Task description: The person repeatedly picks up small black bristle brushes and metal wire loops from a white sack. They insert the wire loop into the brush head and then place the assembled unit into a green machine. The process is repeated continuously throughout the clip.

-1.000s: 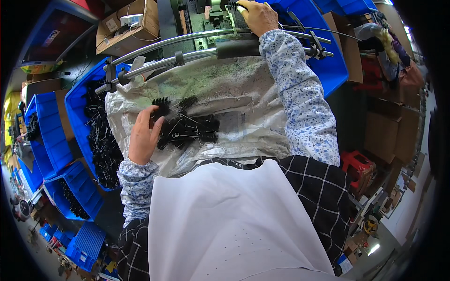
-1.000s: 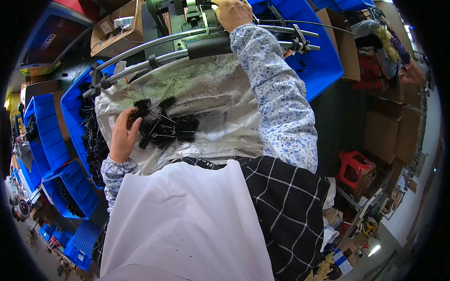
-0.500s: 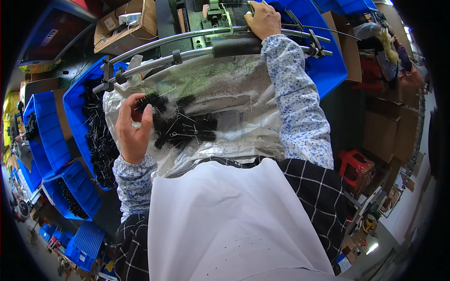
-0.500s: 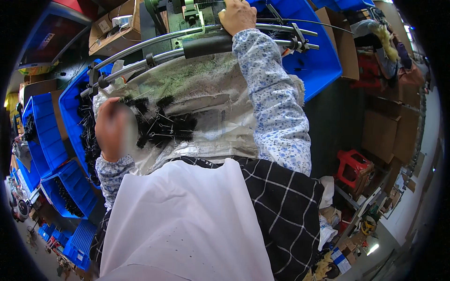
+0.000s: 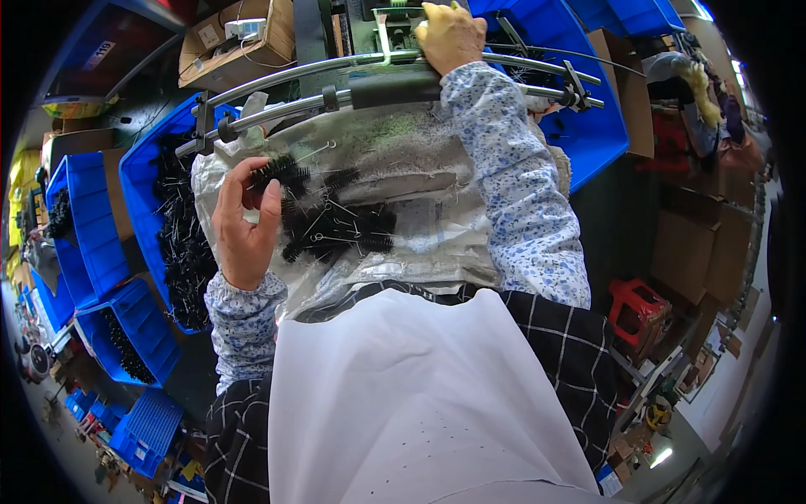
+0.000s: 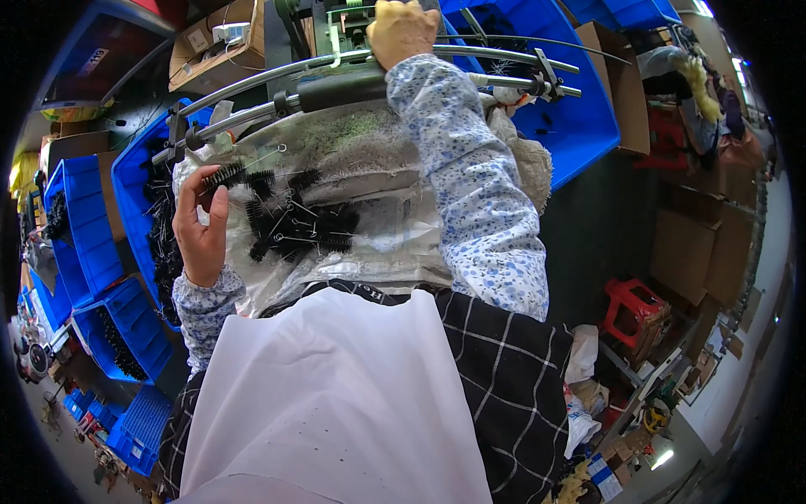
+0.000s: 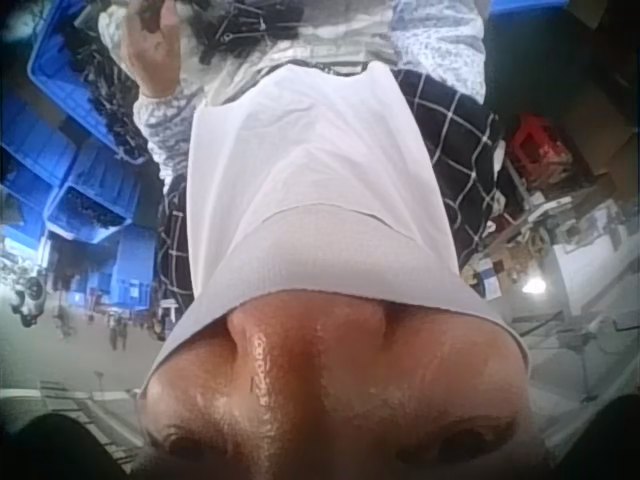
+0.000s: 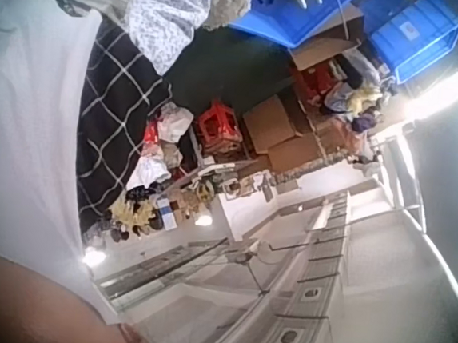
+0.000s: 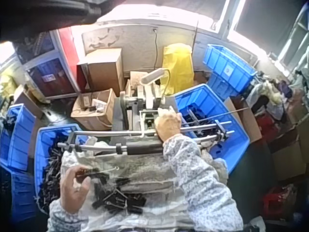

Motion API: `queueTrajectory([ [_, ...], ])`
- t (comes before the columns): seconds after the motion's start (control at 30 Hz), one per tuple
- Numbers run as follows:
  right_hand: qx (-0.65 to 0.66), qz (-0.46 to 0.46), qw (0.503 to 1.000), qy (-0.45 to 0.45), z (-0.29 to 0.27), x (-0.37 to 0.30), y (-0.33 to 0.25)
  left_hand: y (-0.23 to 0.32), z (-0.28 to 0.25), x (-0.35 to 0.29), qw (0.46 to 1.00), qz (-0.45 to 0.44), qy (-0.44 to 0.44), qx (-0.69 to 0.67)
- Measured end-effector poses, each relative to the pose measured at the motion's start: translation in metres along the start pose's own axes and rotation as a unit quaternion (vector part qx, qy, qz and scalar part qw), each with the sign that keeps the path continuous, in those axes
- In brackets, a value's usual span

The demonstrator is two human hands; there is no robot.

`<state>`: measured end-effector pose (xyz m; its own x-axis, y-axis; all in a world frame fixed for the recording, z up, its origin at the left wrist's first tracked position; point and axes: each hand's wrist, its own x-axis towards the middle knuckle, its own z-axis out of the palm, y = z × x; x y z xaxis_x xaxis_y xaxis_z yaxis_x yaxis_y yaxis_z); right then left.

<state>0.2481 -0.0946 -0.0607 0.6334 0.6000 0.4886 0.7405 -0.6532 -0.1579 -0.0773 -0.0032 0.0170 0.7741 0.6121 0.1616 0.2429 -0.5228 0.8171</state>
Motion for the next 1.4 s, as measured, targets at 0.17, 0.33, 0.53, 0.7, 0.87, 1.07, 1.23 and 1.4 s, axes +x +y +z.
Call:
queueTrajectory([
  [0.17,-0.022,0.003,1.000,-0.004,-0.016,-0.001,0.040,-0.004,-0.001,0.002,1.000,0.021,0.008,-0.016],
  [0.33,0.007,0.024,0.995,-0.096,-0.024,0.019,0.073,-0.004,0.004,0.011,0.995,0.024,-0.013,-0.099],
  [0.53,-0.063,-0.062,0.980,-0.180,-0.047,0.039,0.101,0.004,0.007,0.021,0.968,-0.016,-0.106,-0.228],
  [0.7,-0.089,-0.035,0.991,0.096,-0.108,0.021,0.078,0.009,0.021,0.023,0.966,-0.040,-0.153,-0.206],
  [0.87,0.196,-0.113,0.877,-0.424,-0.143,-0.052,-0.070,0.019,0.045,0.022,0.976,-0.013,-0.146,-0.161],
  [1.07,0.082,-0.154,0.961,-0.217,-0.099,-0.047,-0.045,-0.002,0.025,0.000,0.992,-0.012,-0.106,-0.068],
  [1.23,0.015,-0.029,0.999,-0.020,-0.046,0.003,0.029,-0.047,0.000,-0.043,0.912,-0.066,-0.342,0.214],
  [1.4,0.029,-0.052,0.998,-0.025,-0.029,0.011,0.035,-0.059,0.005,-0.054,0.920,-0.078,-0.339,0.182],
])
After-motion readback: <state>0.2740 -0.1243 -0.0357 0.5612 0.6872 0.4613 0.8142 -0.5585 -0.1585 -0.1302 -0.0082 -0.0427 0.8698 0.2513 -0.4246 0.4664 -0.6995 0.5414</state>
